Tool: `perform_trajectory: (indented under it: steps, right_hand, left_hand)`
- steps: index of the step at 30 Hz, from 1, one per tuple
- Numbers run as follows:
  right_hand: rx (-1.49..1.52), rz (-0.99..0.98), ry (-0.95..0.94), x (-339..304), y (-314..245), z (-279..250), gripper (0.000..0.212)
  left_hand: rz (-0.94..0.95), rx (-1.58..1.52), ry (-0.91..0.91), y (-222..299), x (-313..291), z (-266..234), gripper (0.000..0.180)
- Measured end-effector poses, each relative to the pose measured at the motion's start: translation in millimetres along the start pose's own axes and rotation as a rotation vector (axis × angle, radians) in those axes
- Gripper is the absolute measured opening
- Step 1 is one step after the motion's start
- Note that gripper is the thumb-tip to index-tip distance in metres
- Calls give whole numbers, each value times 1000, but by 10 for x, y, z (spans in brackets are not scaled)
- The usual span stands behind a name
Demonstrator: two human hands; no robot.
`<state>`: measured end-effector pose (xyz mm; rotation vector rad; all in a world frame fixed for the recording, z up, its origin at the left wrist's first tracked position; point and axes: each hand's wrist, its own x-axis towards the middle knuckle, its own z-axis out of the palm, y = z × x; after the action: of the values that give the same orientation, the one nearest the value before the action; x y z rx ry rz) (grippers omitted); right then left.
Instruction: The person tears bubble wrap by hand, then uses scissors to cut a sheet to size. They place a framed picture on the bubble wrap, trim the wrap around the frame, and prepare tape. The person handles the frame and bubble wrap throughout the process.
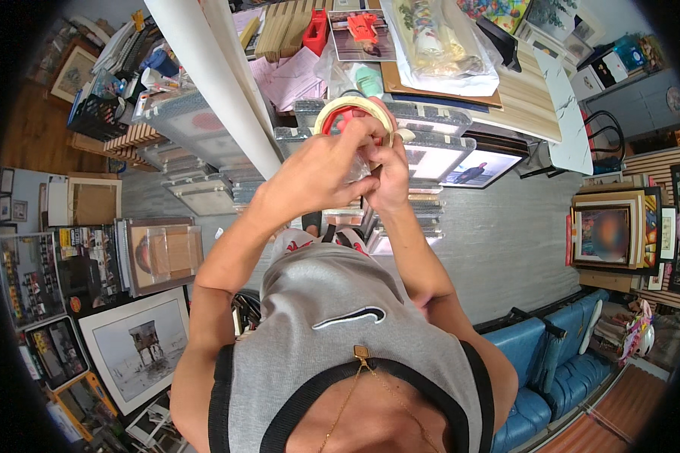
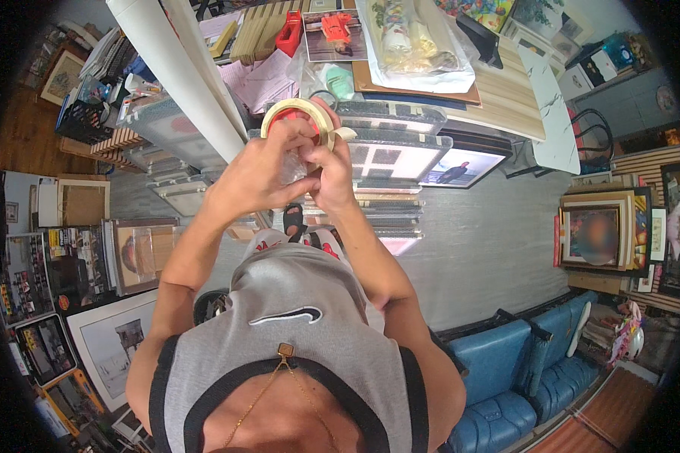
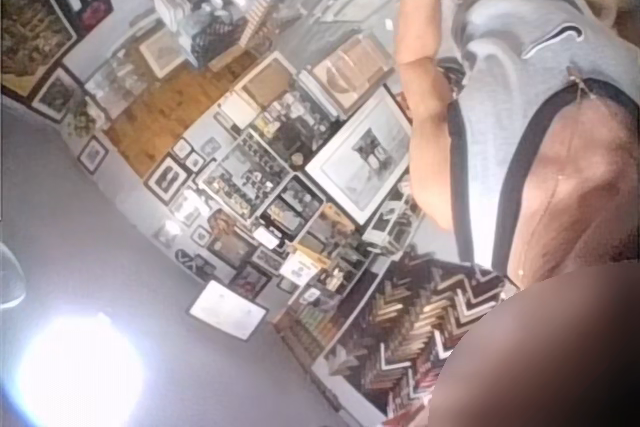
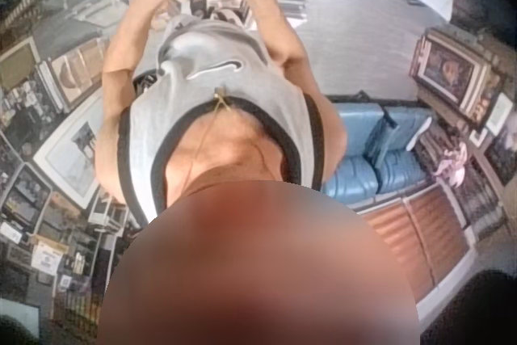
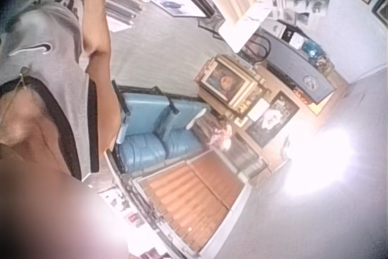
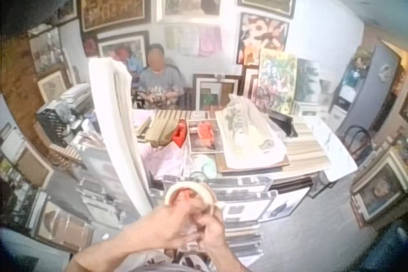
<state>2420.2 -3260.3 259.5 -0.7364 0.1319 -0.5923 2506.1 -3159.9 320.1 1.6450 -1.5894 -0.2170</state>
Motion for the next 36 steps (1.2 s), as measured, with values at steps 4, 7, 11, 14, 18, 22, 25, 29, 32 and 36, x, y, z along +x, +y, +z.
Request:
perform_trajectory:
  steps: [4,7,11,14,18,22,25,29,32,36]
  right_hand:
    - [201,85,48,9,-35,-4,68]
    - [224,15,-28,28,-56,-7,66]
    - [175,68,-70,-25,-136,37,67]
    - [-52,84,-126,-36,-197,118,68]
    - [-173,35,-123,-57,-221,220,60]
    - [-302,-63,-69,-101,-116,311,44]
    - [-300,-98,10,-124,-33,365,42]
    - [-424,-114,26,-117,-26,377,42]
    - [-507,-103,-10,-102,-61,351,40]
    - [-783,-76,-47,-85,-107,313,38]
  left_hand:
    - [29,25,171,24,-82,-70,64]
    - [-55,148,524,-89,-138,-138,59]
    - [-509,-468,367,-368,-193,-206,52]
    - [-327,-574,148,-487,-277,-159,40]
    - [-436,-915,345,-464,-402,-17,32]
    - [-419,-1078,576,-390,-439,187,32]
    - [-372,-1131,663,-386,-460,285,32]
    - [-427,-1084,679,-406,-509,337,38]
    - [-436,-827,712,-394,-520,153,48]
    - [-126,-84,686,-260,-382,-274,54]
